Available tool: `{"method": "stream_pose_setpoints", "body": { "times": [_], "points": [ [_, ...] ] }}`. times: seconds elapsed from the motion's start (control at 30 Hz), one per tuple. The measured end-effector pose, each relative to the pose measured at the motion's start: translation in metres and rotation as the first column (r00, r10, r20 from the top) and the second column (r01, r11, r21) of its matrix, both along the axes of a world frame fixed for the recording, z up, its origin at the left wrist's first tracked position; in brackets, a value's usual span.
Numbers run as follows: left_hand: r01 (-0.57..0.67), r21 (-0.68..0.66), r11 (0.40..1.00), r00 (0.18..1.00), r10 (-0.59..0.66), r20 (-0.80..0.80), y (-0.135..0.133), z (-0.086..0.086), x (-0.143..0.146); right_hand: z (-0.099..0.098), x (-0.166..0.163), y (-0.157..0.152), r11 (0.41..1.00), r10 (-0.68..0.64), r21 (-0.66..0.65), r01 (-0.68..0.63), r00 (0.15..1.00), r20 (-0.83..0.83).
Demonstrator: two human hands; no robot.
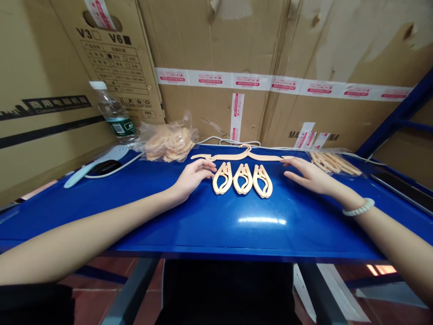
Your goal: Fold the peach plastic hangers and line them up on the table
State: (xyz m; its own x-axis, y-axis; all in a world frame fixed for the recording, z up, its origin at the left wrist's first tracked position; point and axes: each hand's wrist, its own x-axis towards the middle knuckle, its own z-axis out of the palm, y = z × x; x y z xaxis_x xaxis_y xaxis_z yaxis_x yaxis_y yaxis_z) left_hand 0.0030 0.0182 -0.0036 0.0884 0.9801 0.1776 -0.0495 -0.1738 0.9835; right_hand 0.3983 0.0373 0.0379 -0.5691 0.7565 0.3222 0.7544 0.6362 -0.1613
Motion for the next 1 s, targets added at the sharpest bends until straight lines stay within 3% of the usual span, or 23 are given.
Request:
{"method": "stream_pose_setpoints", "body": {
  "times": [0.23, 0.53, 0.8, 1.0],
  "points": [
    [0.024, 0.007, 1.0, 1.0, -0.024, -0.016, -0.001, 0.001, 0.001, -0.018, 0.01, 0.027, 0.994, -0.11, 0.003, 0.11, 0.991, 0.078],
    [0.041, 0.008, 0.999, 0.997, -0.04, -0.068, -0.001, 0.003, 0.001, -0.026, 0.008, 0.032, 0.987, -0.134, -0.067, 0.149, 0.973, 0.186],
    [0.039, 0.003, 0.999, 0.998, -0.038, -0.043, -0.003, 0.004, 0.002, -0.027, 0.005, 0.034, 0.995, -0.08, 0.07, 0.07, 0.984, 0.157],
    [0.035, 0.002, 0.999, 0.999, -0.034, -0.02, -0.003, 0.004, 0.001, -0.026, 0.008, 0.033, 0.992, -0.037, 0.122, 0.035, 0.999, 0.007]
  ]
}}
